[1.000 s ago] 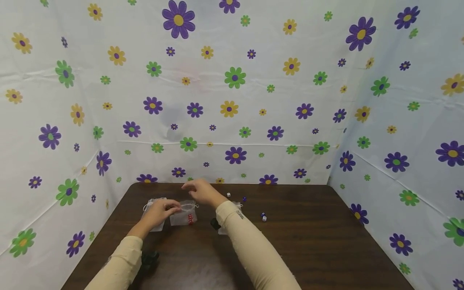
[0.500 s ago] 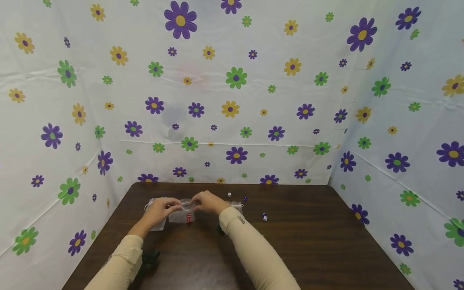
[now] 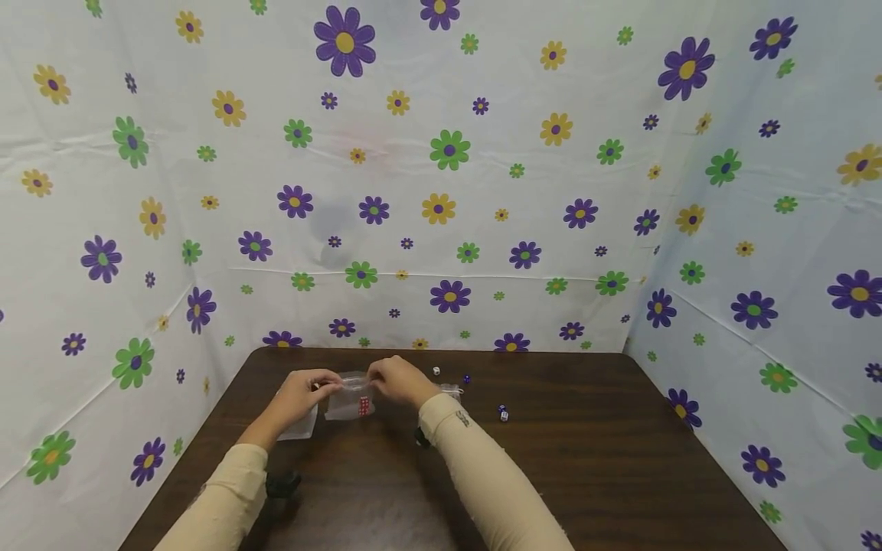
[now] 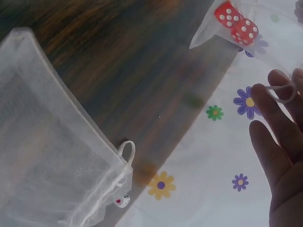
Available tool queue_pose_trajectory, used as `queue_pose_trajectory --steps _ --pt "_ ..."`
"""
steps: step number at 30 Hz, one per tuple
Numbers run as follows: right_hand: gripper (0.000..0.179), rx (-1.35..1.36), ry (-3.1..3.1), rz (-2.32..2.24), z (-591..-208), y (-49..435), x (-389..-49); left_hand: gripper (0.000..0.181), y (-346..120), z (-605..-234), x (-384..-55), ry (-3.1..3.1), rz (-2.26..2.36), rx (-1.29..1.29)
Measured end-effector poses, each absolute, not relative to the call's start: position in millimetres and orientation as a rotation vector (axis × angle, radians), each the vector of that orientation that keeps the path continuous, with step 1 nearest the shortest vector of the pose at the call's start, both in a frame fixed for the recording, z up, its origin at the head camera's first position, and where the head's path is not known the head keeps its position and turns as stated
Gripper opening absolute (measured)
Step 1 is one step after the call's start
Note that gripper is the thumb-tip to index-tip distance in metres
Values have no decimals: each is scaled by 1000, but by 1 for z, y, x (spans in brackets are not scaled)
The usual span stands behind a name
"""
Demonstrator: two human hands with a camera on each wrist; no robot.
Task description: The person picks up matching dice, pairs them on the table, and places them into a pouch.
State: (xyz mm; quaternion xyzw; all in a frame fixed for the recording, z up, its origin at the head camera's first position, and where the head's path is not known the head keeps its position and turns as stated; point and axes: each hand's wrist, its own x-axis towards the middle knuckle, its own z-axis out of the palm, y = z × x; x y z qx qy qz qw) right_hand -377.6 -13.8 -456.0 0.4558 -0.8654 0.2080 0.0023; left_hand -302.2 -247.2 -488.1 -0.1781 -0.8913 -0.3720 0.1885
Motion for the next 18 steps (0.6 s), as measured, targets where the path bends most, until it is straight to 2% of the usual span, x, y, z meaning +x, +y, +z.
queue_pose_trajectory --steps 18 --pt "8 1405 -2573 847 -444 -11 -377 10 -248 -471 -302 -2490 -1069 -462"
